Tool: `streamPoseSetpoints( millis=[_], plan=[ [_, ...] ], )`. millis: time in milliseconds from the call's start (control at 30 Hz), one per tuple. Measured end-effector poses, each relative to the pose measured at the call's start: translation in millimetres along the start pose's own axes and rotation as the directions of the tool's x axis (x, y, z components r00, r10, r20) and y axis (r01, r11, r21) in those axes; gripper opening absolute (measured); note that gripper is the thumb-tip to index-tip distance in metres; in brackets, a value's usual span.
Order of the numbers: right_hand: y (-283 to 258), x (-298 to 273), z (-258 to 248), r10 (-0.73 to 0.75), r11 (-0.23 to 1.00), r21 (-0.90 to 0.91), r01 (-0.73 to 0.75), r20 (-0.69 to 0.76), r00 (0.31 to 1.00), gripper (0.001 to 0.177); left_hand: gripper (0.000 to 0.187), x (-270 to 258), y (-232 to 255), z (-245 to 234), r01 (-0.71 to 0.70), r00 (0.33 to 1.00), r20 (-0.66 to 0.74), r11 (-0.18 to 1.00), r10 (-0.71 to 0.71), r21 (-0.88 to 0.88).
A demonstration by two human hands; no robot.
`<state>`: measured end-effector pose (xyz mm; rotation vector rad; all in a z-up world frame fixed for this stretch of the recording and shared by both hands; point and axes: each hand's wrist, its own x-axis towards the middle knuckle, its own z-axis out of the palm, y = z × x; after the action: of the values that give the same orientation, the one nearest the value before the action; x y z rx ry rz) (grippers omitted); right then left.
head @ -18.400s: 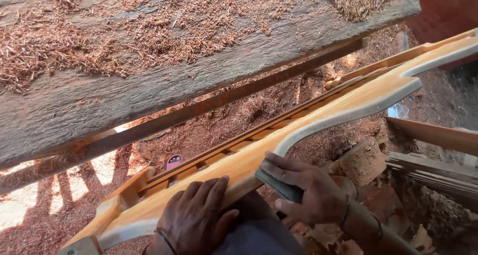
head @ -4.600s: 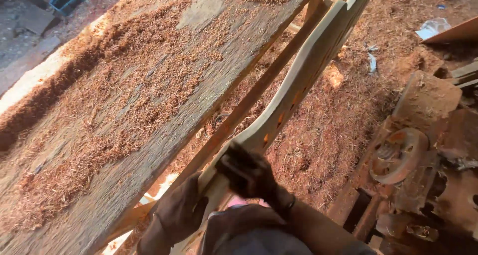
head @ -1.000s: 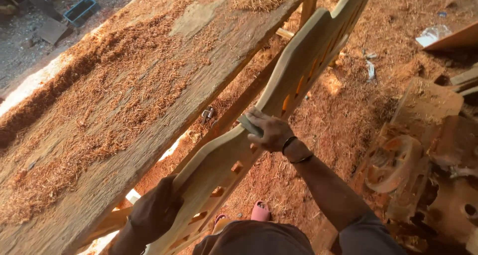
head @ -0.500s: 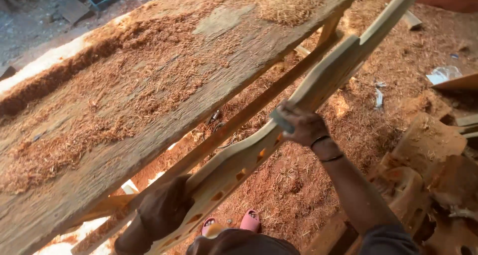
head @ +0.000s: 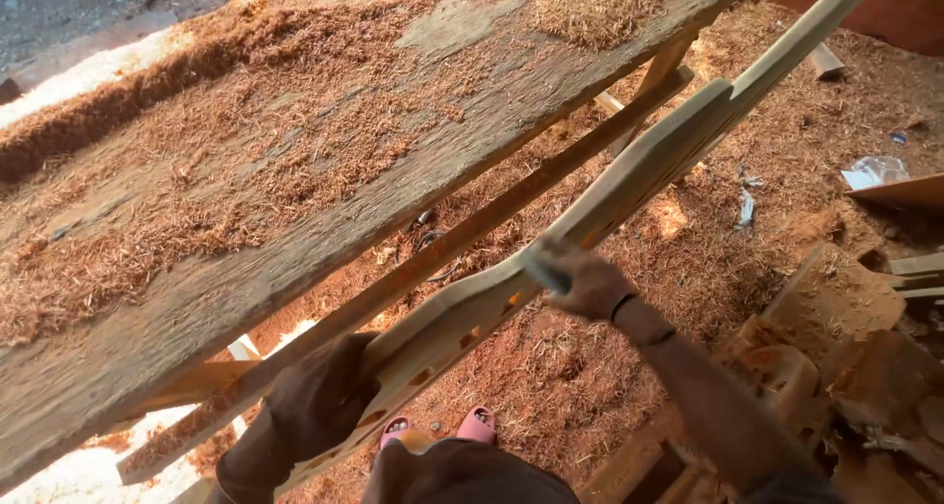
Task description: The person smooths a long, curved wooden piece using a sanding block. They hold the wood with one hand and rub the sanding block along the edges and surfaces, generating fine wood dust.
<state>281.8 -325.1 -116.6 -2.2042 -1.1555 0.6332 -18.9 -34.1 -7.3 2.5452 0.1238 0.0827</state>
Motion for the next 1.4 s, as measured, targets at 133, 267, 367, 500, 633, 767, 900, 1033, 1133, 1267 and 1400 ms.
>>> streamPoseSetpoints(
  millis=[133,267,367,500,633,767,900,1033,1133,1267,1400],
  plan=[
    [-22,2,-40,0.223,0.778,-0.545,-0.313,-0.226,0.948,0.082,0.048,3,3,-3,0.033,0.999,-0.018,0.999,-0.033,0.007],
    [47,17,29,-0.239,0.948,-0.269,0.169,-0.251,0.938,0.055,0.05,2,-2,1,0.053,0.999,0.006,0.998,-0.053,0.026],
    [32,10,25,-0.293,0.935,0.165,0.312,-0.134,0.947,0.076,0.051,2,-3,2,0.03,1.0,-0.004,1.0,-0.03,0.007],
    [-4,0,-74,0.027,0.797,-0.578,-0.175,-0.255,0.967,0.071,0.054,2,0,1,0.049,0.998,0.026,0.999,-0.049,-0.006],
    [3,1,-64,0.02,0.748,-0.583,-0.319,-0.46,0.888,0.081,0.054,4,-7,7,0.051,0.998,0.037,0.999,-0.05,-0.008],
    [23,8,22,-0.075,0.969,-0.247,0.016,-0.233,0.97,0.086,0.053,-2,-15,15,-0.003,0.998,-0.056,0.999,0.005,0.039],
    [5,6,43,-0.16,0.986,0.01,0.167,-0.231,0.96,0.08,0.051,-11,-6,11,0.032,0.987,-0.158,0.998,-0.024,0.045],
    [-8,3,33,-0.023,0.998,0.057,0.035,-0.201,0.979,0.082,0.067,-40,-7,6,0.222,0.963,-0.145,0.973,-0.229,-0.06],
    [-4,3,30,-0.004,0.998,0.062,0.017,-0.196,0.981,0.084,0.076,-73,-34,22,0.271,0.938,-0.201,0.96,-0.281,-0.077],
    [5,11,33,-0.076,0.995,0.041,0.09,-0.278,0.958,0.082,0.069,-96,-59,36,0.201,0.926,-0.328,0.98,-0.185,0.014],
    [25,31,39,-0.09,0.993,0.054,0.109,-0.269,0.959,0.081,0.057,-87,-59,43,0.295,0.9,-0.33,0.955,-0.287,-0.024]
  ],
)
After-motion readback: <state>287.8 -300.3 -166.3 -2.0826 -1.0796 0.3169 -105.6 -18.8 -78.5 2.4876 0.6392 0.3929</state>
